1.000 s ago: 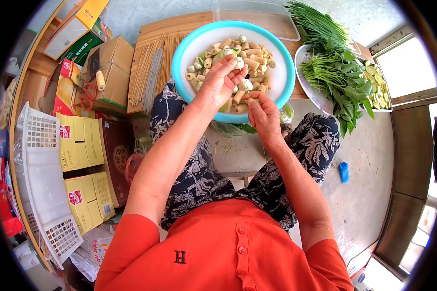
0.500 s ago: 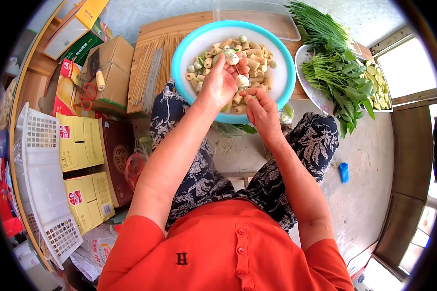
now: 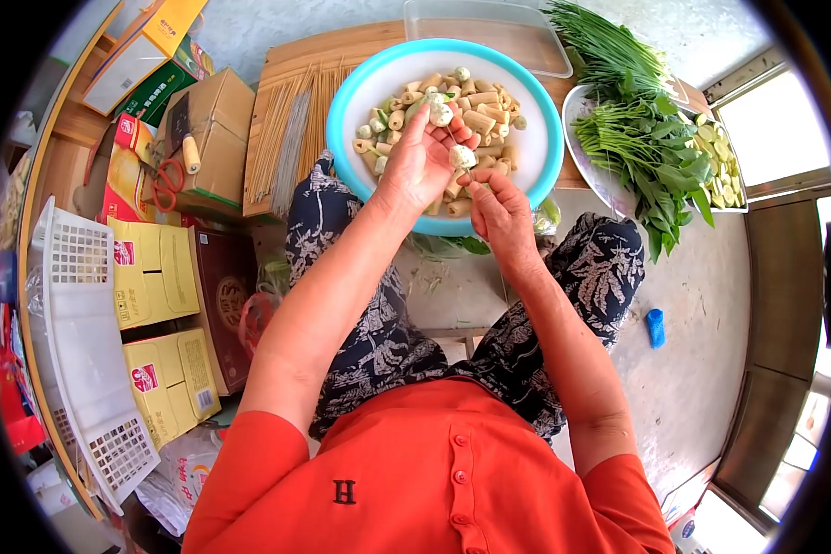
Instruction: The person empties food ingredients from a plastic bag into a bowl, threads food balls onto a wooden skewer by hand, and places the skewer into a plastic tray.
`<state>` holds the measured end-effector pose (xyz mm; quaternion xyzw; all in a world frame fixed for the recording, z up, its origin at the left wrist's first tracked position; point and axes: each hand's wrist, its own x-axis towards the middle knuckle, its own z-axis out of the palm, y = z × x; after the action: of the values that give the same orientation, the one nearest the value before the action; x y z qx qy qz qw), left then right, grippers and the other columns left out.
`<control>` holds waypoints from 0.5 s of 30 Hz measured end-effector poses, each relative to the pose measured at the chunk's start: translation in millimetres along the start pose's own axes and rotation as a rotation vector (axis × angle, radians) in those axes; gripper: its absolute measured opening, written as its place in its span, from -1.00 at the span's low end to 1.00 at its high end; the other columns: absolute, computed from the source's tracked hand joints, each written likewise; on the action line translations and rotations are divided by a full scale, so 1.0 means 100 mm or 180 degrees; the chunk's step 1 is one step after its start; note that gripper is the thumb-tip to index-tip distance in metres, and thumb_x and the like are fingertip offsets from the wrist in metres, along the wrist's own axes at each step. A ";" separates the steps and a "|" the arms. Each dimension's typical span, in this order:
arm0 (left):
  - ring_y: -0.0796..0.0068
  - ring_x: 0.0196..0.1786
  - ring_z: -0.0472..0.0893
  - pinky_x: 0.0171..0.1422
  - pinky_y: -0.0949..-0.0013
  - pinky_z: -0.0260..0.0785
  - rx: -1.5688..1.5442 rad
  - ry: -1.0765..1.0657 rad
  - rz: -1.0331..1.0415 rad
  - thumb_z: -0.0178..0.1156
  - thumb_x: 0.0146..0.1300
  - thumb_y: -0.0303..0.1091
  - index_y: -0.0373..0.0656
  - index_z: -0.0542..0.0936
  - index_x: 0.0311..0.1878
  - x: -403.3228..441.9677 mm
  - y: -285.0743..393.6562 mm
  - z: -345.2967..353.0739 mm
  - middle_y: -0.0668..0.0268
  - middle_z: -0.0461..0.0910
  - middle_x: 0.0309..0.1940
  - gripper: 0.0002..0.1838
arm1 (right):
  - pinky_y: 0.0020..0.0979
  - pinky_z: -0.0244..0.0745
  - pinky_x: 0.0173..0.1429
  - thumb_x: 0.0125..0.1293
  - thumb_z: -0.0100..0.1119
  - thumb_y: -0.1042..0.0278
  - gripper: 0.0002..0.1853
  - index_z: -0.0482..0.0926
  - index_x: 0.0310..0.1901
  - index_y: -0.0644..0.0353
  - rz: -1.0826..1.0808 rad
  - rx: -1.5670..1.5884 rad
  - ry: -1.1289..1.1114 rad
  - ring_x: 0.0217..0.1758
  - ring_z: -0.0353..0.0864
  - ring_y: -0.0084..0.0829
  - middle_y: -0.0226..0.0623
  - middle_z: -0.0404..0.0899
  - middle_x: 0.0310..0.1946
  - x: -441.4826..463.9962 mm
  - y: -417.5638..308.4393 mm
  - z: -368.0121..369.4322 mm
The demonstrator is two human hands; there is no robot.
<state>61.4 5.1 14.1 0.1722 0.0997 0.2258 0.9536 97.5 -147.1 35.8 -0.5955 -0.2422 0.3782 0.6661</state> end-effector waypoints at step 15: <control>0.28 -0.14 0.53 0.16 0.16 0.40 0.0302 -0.0124 -0.0267 -0.11 0.43 -0.03 -0.25 0.44 0.01 -0.11 -0.16 -0.01 0.23 0.53 -0.27 -0.57 | -0.63 0.02 -0.59 0.41 -0.06 0.37 -0.84 0.51 -0.21 0.22 0.0056 0.0136 0.0083 -0.67 0.14 -0.76 -0.61 0.24 -0.70 0.10 0.00 0.00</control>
<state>57.5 -13.0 9.0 0.2173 0.0989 0.1773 0.9548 103.4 -139.1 34.6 -0.5881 -0.2201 0.3814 0.6784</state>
